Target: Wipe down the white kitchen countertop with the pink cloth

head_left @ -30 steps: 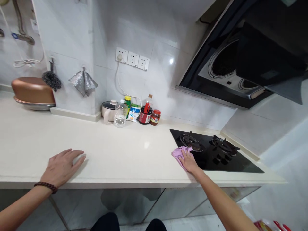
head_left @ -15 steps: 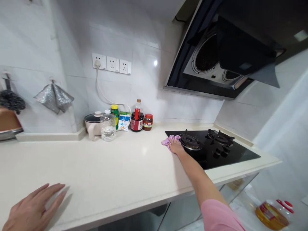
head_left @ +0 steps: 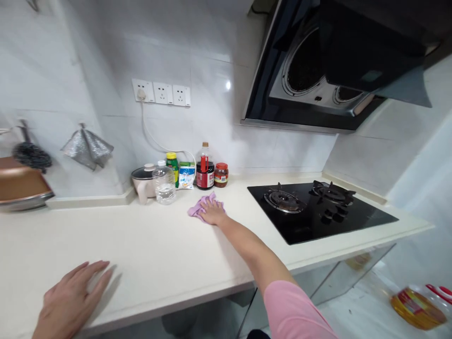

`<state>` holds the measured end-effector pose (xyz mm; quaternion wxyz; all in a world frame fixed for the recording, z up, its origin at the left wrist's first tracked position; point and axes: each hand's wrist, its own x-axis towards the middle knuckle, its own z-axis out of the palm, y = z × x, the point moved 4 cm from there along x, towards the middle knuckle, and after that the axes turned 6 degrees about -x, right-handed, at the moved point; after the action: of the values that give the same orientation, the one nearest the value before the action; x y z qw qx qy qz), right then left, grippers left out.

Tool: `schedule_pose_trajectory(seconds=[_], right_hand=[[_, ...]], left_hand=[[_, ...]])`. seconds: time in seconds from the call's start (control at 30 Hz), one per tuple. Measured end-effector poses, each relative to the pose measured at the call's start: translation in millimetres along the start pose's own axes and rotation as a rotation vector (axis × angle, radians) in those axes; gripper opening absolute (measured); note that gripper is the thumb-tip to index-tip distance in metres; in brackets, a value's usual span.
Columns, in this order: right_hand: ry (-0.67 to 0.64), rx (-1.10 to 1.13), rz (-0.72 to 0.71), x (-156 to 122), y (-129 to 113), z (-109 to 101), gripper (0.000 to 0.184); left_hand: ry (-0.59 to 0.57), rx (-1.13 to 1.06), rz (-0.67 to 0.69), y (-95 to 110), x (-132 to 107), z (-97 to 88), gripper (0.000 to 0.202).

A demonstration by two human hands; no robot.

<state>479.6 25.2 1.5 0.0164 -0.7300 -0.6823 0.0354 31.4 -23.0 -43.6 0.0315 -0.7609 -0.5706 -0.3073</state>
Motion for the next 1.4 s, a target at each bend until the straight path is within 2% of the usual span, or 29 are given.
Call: schedule_pose_trajectory(seconds=[0.07, 0.13, 0.2, 0.27, 0.37, 0.5, 0.6, 0.67, 0.73, 0.8, 0.87, 0.97, 1.27, 1.4], right_hand=[[-0.023, -0.006, -0.108, -16.0, -33.2, 5.4, 0.073], [-0.051, -0.011, -0.203, -39.2, -51.1, 10.4, 0.075], [-0.079, -0.012, -0.270, -65.3, -52.3, 14.0, 0.078], [-0.101, -0.016, -0.306, -91.3, -38.6, 15.7, 0.081], [-0.102, -0.044, -0.299, -128.9, 3.1, 16.9, 0.079], [-0.040, -0.106, -0.150, -180.2, 87.0, 24.1, 0.077], [0.037, -0.132, -0.067, -217.3, 151.3, 36.6, 0.077], [0.102, -0.161, -0.001, -235.8, 185.9, 46.4, 0.079], [0.141, -0.185, 0.024, -246.5, 205.6, 56.8, 0.080], [0.160, -0.201, 0.043, -248.6, 208.2, 64.9, 0.080], [0.161, -0.207, 0.043, -242.7, 191.9, 68.4, 0.080], [0.121, -0.215, -0.036, -219.4, 132.7, 64.3, 0.081], [-0.110, -0.121, -0.368, -98.0, -134.5, 28.1, 0.081], [-0.126, -0.063, -0.491, -59.9, -225.5, 26.4, 0.081]], left_hand=[[0.018, -0.076, 0.015, 15.5, 0.3, -11.4, 0.050], [0.014, -0.130, 0.014, 24.4, 0.9, -17.7, 0.050], [-0.002, -0.149, 0.011, 27.0, 1.5, -19.4, 0.050], [0.001, -0.150, 0.016, 26.3, 1.5, -19.4, 0.049], [0.025, -0.137, 0.011, 24.7, 0.0, -19.1, 0.045], [0.046, -0.137, -0.010, 27.3, -3.8, -20.3, 0.041], [0.056, -0.150, -0.005, 31.5, -7.1, -22.4, 0.039], [0.059, -0.162, 0.003, 33.8, -9.0, -23.5, 0.038], [0.060, -0.174, 0.008, 35.3, -10.5, -23.8, 0.037], [0.063, -0.184, 0.012, 36.1, -11.6, -23.6, 0.038], [0.071, -0.195, 0.024, 36.8, -12.4, -23.4, 0.040], [0.097, -0.209, 0.047, 37.8, -13.7, -24.3, 0.041], [0.137, -0.209, 0.050, 37.7, -15.4, -26.2, 0.039], [0.171, -0.200, 0.045, 33.6, -14.2, -22.8, 0.040]])
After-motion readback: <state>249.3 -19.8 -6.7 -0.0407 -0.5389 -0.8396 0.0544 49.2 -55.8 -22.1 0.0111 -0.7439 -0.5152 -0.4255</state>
